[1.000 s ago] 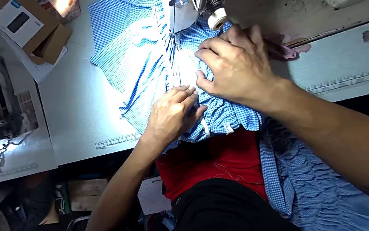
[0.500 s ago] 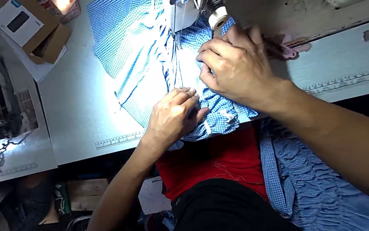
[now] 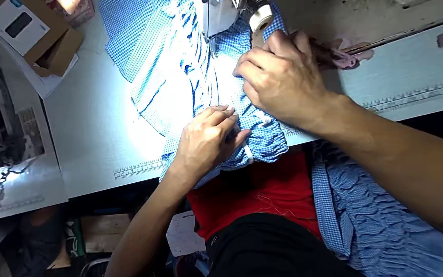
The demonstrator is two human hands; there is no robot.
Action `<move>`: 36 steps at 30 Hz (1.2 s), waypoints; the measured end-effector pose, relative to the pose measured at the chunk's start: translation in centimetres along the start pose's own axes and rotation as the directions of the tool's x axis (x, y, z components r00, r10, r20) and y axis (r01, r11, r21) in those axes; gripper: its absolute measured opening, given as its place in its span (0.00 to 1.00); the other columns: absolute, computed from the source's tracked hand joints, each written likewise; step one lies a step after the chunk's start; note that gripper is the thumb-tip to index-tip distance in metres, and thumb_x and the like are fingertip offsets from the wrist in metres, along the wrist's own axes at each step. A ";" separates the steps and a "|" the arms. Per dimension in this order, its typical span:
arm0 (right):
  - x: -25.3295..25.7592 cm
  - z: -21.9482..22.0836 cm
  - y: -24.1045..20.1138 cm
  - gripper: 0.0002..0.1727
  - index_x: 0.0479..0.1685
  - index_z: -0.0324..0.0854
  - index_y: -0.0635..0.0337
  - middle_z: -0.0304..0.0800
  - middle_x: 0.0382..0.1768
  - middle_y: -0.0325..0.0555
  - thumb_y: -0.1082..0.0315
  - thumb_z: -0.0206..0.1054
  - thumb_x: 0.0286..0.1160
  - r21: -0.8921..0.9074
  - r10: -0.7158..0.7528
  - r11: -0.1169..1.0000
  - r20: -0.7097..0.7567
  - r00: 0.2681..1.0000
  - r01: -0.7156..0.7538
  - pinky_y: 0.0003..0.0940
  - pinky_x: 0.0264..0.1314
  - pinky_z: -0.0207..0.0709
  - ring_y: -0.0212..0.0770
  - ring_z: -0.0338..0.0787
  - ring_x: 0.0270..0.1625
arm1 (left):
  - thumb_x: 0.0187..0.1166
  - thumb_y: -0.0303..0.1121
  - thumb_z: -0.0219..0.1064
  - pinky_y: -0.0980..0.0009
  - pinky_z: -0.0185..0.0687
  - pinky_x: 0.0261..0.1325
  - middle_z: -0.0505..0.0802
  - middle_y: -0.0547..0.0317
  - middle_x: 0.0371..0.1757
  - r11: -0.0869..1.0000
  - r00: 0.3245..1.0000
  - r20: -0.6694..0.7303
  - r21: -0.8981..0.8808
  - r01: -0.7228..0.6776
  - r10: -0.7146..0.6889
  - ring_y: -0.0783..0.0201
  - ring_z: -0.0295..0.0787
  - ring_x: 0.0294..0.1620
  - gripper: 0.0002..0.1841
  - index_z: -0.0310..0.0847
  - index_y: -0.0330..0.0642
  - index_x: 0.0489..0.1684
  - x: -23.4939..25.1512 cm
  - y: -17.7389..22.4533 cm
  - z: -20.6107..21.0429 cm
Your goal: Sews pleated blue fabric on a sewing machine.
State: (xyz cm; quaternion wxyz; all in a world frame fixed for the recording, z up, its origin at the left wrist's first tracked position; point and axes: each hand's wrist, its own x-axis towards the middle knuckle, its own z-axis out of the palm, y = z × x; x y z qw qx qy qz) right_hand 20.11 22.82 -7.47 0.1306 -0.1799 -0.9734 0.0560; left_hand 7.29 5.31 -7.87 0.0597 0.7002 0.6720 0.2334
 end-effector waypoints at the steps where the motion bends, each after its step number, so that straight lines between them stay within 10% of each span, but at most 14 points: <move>1: 0.0 0.0 0.0 0.19 0.55 0.85 0.58 0.88 0.58 0.54 0.60 0.49 0.87 -0.005 0.018 1.000 0.006 1.000 -0.018 0.64 0.60 0.63 0.64 0.80 0.64 | 0.80 0.46 0.71 0.64 0.82 0.74 0.96 0.54 0.60 1.000 1.000 -0.001 -0.001 0.000 0.000 0.58 0.89 0.70 0.17 0.95 0.42 0.51 0.0 0.0 0.0; 3: 0.1 -0.1 -0.1 0.24 0.61 0.85 0.57 0.86 0.65 0.54 0.53 0.50 0.84 -0.005 0.038 0.999 0.031 0.999 -0.038 0.68 0.64 0.62 0.66 0.78 0.69 | 0.81 0.47 0.70 0.64 0.83 0.73 0.96 0.54 0.61 1.000 1.000 -0.003 -0.001 0.001 -0.001 0.58 0.89 0.70 0.18 0.95 0.43 0.52 0.0 -0.2 0.1; 7: 0.1 -0.2 0.0 0.15 0.56 0.84 0.58 0.87 0.58 0.56 0.69 0.50 0.86 -0.003 -0.004 1.000 0.005 1.000 0.004 0.66 0.60 0.63 0.66 0.79 0.66 | 0.80 0.46 0.71 0.65 0.83 0.73 0.96 0.54 0.60 1.000 1.000 -0.025 0.005 -0.013 0.013 0.58 0.90 0.70 0.17 0.95 0.42 0.51 0.1 -0.2 0.2; 11: 0.1 -0.2 -0.1 0.24 0.59 0.86 0.56 0.88 0.61 0.54 0.51 0.49 0.85 -0.012 0.040 0.999 0.022 0.999 -0.040 0.68 0.64 0.61 0.66 0.79 0.68 | 0.80 0.45 0.71 0.65 0.83 0.73 0.97 0.53 0.59 1.000 0.999 -0.028 0.005 -0.016 0.016 0.58 0.90 0.69 0.17 0.95 0.42 0.50 0.1 -0.3 0.1; 14: 0.0 -0.3 -0.3 0.16 0.59 0.83 0.57 0.87 0.58 0.54 0.69 0.50 0.85 -0.010 0.008 1.000 0.022 1.000 -0.007 0.65 0.61 0.62 0.65 0.79 0.65 | 0.80 0.45 0.71 0.65 0.84 0.72 0.97 0.54 0.57 1.000 0.999 -0.035 0.000 -0.018 0.018 0.58 0.91 0.68 0.16 0.96 0.42 0.48 0.2 -0.1 0.1; 19: 0.0 -0.1 -0.2 0.22 0.62 0.85 0.54 0.87 0.62 0.53 0.55 0.50 0.84 -0.010 0.049 0.999 0.033 0.998 -0.048 0.67 0.63 0.61 0.65 0.79 0.67 | 0.81 0.45 0.70 0.64 0.84 0.72 0.97 0.54 0.57 1.000 0.999 -0.036 0.005 -0.016 0.016 0.58 0.91 0.68 0.16 0.96 0.42 0.48 0.2 -0.1 0.1; 23: 0.0 0.0 -0.2 0.16 0.57 0.84 0.58 0.86 0.60 0.54 0.68 0.49 0.87 0.009 0.020 1.000 0.004 1.000 -0.020 0.64 0.59 0.62 0.64 0.79 0.65 | 0.81 0.44 0.70 0.64 0.84 0.71 0.97 0.54 0.57 1.000 1.000 -0.028 0.002 -0.010 0.010 0.58 0.91 0.67 0.15 0.96 0.43 0.47 0.1 0.0 0.0; 27: 0.1 0.1 -0.3 0.24 0.64 0.86 0.54 0.86 0.66 0.52 0.52 0.50 0.85 0.016 0.068 0.998 0.023 0.997 -0.068 0.69 0.65 0.61 0.65 0.78 0.69 | 0.81 0.44 0.70 0.64 0.84 0.72 0.97 0.54 0.56 1.000 0.999 -0.035 0.003 -0.023 0.023 0.58 0.91 0.67 0.15 0.96 0.42 0.47 0.2 -0.1 0.0; 32: 0.2 0.0 -0.4 0.17 0.58 0.84 0.57 0.86 0.60 0.54 0.69 0.49 0.87 0.012 0.025 1.000 0.010 1.000 -0.025 0.64 0.60 0.62 0.64 0.79 0.64 | 0.81 0.45 0.70 0.65 0.84 0.72 0.97 0.54 0.57 1.000 0.999 -0.041 -0.003 -0.023 0.023 0.58 0.91 0.68 0.15 0.96 0.43 0.46 0.3 -0.3 0.1; 36: 0.4 -0.1 -0.3 0.23 0.62 0.85 0.54 0.85 0.67 0.53 0.54 0.50 0.86 0.017 0.068 0.998 0.035 0.997 -0.068 0.71 0.66 0.61 0.66 0.78 0.71 | 0.81 0.45 0.70 0.64 0.84 0.72 0.97 0.55 0.57 1.000 1.000 -0.018 -0.007 -0.001 0.001 0.58 0.90 0.68 0.15 0.96 0.43 0.46 0.1 0.0 0.0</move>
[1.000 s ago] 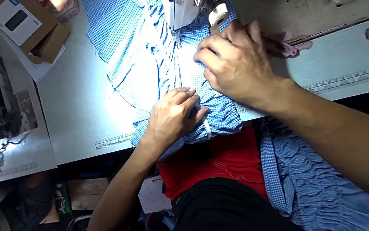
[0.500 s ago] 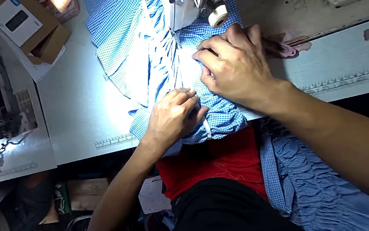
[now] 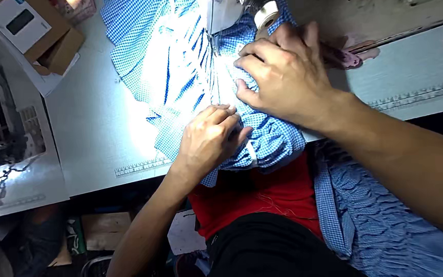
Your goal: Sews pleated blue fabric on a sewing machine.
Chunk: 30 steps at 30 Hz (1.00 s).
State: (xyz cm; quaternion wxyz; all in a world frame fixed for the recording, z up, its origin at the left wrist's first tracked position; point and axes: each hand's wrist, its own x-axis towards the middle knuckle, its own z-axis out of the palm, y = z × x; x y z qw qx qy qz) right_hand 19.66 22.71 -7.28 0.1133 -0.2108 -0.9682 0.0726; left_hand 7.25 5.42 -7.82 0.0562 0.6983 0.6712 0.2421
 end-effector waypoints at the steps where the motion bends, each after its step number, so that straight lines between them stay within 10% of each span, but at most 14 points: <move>1: 0.0 -0.1 0.0 0.21 0.63 0.85 0.54 0.85 0.68 0.53 0.57 0.50 0.86 0.005 -0.010 1.000 -0.001 1.000 0.010 0.70 0.66 0.61 0.67 0.77 0.71 | 0.81 0.45 0.70 0.64 0.84 0.71 0.97 0.55 0.56 1.000 1.000 -0.002 0.001 0.000 0.000 0.58 0.90 0.68 0.15 0.96 0.43 0.46 0.0 0.1 0.0; 4: 0.0 -0.1 -0.3 0.16 0.56 0.84 0.57 0.87 0.59 0.55 0.69 0.50 0.86 -0.016 -0.043 0.999 -0.019 0.999 0.043 0.66 0.62 0.62 0.66 0.79 0.67 | 0.81 0.48 0.70 0.65 0.84 0.71 0.97 0.54 0.56 1.000 1.000 -0.026 0.004 -0.011 0.011 0.58 0.91 0.67 0.17 0.96 0.43 0.46 0.1 -0.2 0.2; 8: 0.0 -0.1 -0.3 0.25 0.62 0.85 0.56 0.86 0.64 0.54 0.52 0.48 0.85 -0.026 0.001 1.000 0.002 1.000 -0.001 0.71 0.66 0.60 0.67 0.78 0.69 | 0.80 0.46 0.71 0.65 0.85 0.69 0.97 0.54 0.54 1.000 1.000 -0.005 0.000 0.007 -0.007 0.58 0.91 0.66 0.15 0.96 0.43 0.43 0.1 0.3 -0.2; 12: -0.1 0.0 -0.4 0.17 0.59 0.83 0.57 0.85 0.60 0.54 0.70 0.49 0.85 -0.021 -0.029 0.999 -0.018 0.999 0.029 0.64 0.59 0.63 0.65 0.79 0.63 | 0.81 0.45 0.70 0.65 0.85 0.70 0.97 0.55 0.55 1.000 1.000 -0.007 0.003 0.006 -0.006 0.59 0.91 0.67 0.14 0.96 0.44 0.44 0.1 0.1 0.0; 17: 0.0 0.0 -0.4 0.23 0.61 0.85 0.58 0.85 0.65 0.56 0.54 0.49 0.87 -0.035 0.018 0.999 0.014 1.000 -0.017 0.74 0.66 0.60 0.68 0.78 0.70 | 0.80 0.46 0.71 0.64 0.86 0.68 0.97 0.54 0.55 1.000 1.000 -0.007 0.009 0.021 -0.021 0.58 0.91 0.66 0.15 0.96 0.44 0.45 0.1 0.0 -0.1; 21: 0.0 -0.1 -0.1 0.15 0.54 0.84 0.59 0.85 0.58 0.57 0.69 0.50 0.86 -0.007 -0.027 1.000 -0.027 0.999 0.026 0.67 0.61 0.63 0.66 0.79 0.65 | 0.79 0.49 0.71 0.64 0.85 0.69 0.97 0.54 0.56 1.000 1.000 -0.001 0.006 0.023 -0.023 0.59 0.91 0.66 0.17 0.96 0.44 0.45 0.0 0.1 -0.1; 25: 0.1 -0.3 -0.1 0.23 0.59 0.85 0.56 0.85 0.65 0.57 0.52 0.51 0.84 0.006 0.015 1.000 0.026 1.000 -0.015 0.73 0.68 0.59 0.67 0.77 0.71 | 0.80 0.44 0.71 0.66 0.85 0.69 0.98 0.55 0.54 1.000 1.000 -0.028 0.020 0.006 -0.005 0.59 0.92 0.65 0.14 0.96 0.45 0.44 0.2 -0.1 0.0; 30: -0.1 0.1 -0.3 0.16 0.56 0.85 0.57 0.87 0.55 0.54 0.69 0.51 0.86 0.037 -0.068 0.997 -0.041 0.997 0.069 0.62 0.61 0.63 0.63 0.80 0.62 | 0.82 0.40 0.69 0.66 0.86 0.68 0.98 0.56 0.55 1.000 1.000 -0.022 0.010 0.019 -0.018 0.60 0.92 0.65 0.12 0.96 0.45 0.45 0.3 -0.1 0.0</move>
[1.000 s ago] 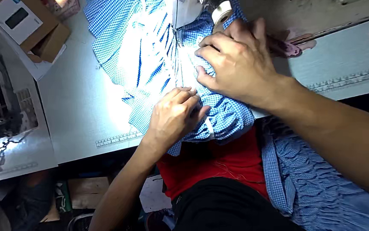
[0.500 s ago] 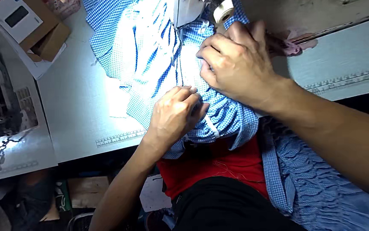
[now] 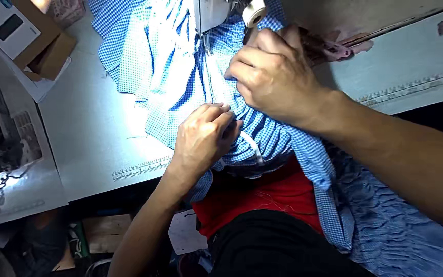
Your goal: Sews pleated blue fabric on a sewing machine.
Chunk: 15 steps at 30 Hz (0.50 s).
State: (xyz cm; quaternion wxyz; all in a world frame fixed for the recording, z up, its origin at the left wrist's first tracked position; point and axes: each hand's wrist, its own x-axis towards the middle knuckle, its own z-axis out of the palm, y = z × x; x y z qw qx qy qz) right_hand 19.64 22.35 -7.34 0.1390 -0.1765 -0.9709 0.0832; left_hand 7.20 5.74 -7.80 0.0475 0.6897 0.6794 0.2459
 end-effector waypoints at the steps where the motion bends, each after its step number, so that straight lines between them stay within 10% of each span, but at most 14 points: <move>1: 0.0 0.0 0.0 0.16 0.55 0.85 0.57 0.88 0.53 0.54 0.65 0.51 0.86 -0.006 0.005 1.000 0.009 1.000 -0.005 0.63 0.62 0.63 0.63 0.81 0.61 | 0.83 0.40 0.68 0.66 0.85 0.69 0.98 0.56 0.55 1.000 1.000 -0.002 -0.004 0.000 0.000 0.60 0.92 0.65 0.12 0.96 0.45 0.45 0.0 0.0 0.0; 3: 0.0 -0.2 0.0 0.21 0.57 0.86 0.57 0.87 0.57 0.54 0.53 0.52 0.85 -0.018 0.039 0.999 0.038 0.999 -0.038 0.66 0.64 0.60 0.64 0.79 0.64 | 0.83 0.41 0.68 0.65 0.85 0.69 0.98 0.56 0.54 1.000 1.000 -0.006 -0.009 0.004 -0.004 0.59 0.92 0.65 0.13 0.96 0.44 0.44 0.0 0.1 0.0; 8: -0.1 0.1 -0.4 0.17 0.61 0.83 0.56 0.85 0.61 0.54 0.70 0.50 0.86 -0.023 0.029 0.999 0.024 0.999 -0.028 0.64 0.61 0.63 0.64 0.79 0.64 | 0.79 0.49 0.71 0.63 0.86 0.66 0.97 0.56 0.54 0.999 0.999 -0.015 0.019 0.032 -0.032 0.58 0.92 0.64 0.17 0.96 0.44 0.42 -0.1 0.7 0.2; 13: -0.4 0.3 -0.3 0.24 0.66 0.84 0.56 0.84 0.70 0.53 0.55 0.48 0.87 -0.044 0.090 0.995 0.010 0.996 -0.090 0.68 0.63 0.61 0.66 0.78 0.67 | 0.81 0.42 0.70 0.65 0.86 0.67 0.97 0.55 0.55 0.999 0.999 0.002 0.009 0.036 -0.036 0.58 0.91 0.65 0.12 0.95 0.45 0.43 -0.2 0.6 0.2; 15: -0.4 0.2 -0.4 0.21 0.71 0.81 0.52 0.84 0.69 0.52 0.64 0.50 0.86 -0.027 0.059 0.998 -0.015 0.998 -0.059 0.64 0.60 0.64 0.65 0.80 0.65 | 0.82 0.39 0.69 0.65 0.86 0.67 0.97 0.56 0.55 0.999 0.999 0.018 -0.005 0.037 -0.037 0.60 0.91 0.65 0.11 0.95 0.45 0.45 -0.1 0.6 0.1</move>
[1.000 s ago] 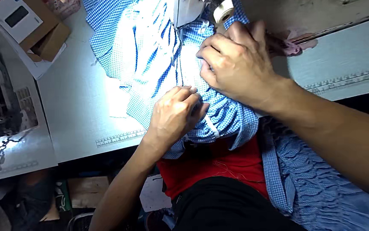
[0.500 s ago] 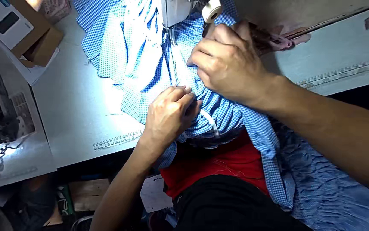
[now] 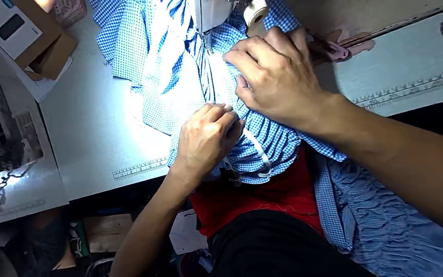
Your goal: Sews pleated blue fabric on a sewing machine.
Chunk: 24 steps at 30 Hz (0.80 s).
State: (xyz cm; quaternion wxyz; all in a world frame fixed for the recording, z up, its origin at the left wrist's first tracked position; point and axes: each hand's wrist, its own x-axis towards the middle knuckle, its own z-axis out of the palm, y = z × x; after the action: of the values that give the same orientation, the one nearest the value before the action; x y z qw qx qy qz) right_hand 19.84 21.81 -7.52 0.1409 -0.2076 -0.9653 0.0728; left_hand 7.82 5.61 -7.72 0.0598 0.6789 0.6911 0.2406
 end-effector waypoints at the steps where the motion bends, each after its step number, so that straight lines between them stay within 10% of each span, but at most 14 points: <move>1: 0.1 -0.1 -0.1 0.20 0.68 0.82 0.52 0.84 0.66 0.53 0.68 0.50 0.85 0.018 -0.026 1.000 0.000 1.000 0.026 0.62 0.59 0.64 0.64 0.80 0.63 | 0.82 0.38 0.69 0.65 0.86 0.67 0.97 0.57 0.55 1.000 1.000 0.003 -0.003 -0.001 0.001 0.60 0.91 0.65 0.10 0.96 0.45 0.45 0.0 0.0 0.0; 7: 0.2 0.0 -0.2 0.25 0.58 0.86 0.58 0.86 0.66 0.52 0.51 0.51 0.85 0.006 0.013 1.000 0.041 0.999 -0.013 0.64 0.61 0.61 0.64 0.79 0.65 | 0.81 0.42 0.69 0.65 0.87 0.61 0.97 0.56 0.51 1.000 1.000 -0.028 0.010 0.012 -0.011 0.59 0.92 0.61 0.12 0.96 0.45 0.41 0.1 0.2 0.0; 14: 0.4 0.0 -0.2 0.18 0.61 0.84 0.57 0.85 0.63 0.54 0.69 0.49 0.86 0.012 -0.005 1.000 0.025 1.000 0.005 0.61 0.60 0.63 0.64 0.79 0.64 | 0.81 0.38 0.69 0.64 0.87 0.63 0.97 0.55 0.54 0.999 0.999 -0.033 0.029 0.035 -0.034 0.58 0.92 0.62 0.10 0.95 0.45 0.43 0.4 0.2 0.2; 19: 0.4 0.1 -0.1 0.25 0.59 0.84 0.60 0.84 0.68 0.57 0.51 0.48 0.88 -0.028 0.039 0.999 0.036 0.999 -0.038 0.68 0.62 0.62 0.68 0.78 0.68 | 0.79 0.33 0.70 0.66 0.88 0.62 0.97 0.56 0.49 1.000 0.998 -0.057 0.005 0.010 -0.010 0.59 0.93 0.60 0.08 0.96 0.44 0.40 0.2 0.2 0.2; 24: 0.4 0.1 -0.2 0.18 0.64 0.83 0.56 0.84 0.65 0.54 0.69 0.48 0.87 -0.015 0.000 1.000 0.023 1.000 0.000 0.62 0.59 0.64 0.64 0.79 0.64 | 0.82 0.47 0.69 0.62 0.87 0.58 0.97 0.55 0.52 0.997 0.998 -0.041 0.059 0.040 -0.038 0.57 0.92 0.60 0.16 0.95 0.45 0.40 0.2 0.3 0.4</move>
State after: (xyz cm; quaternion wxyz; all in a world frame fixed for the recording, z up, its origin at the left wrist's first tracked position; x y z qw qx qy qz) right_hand 19.34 21.78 -7.51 0.1282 -0.2076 -0.9674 0.0680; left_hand 8.24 5.91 -7.85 0.0304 0.6619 0.7122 0.2319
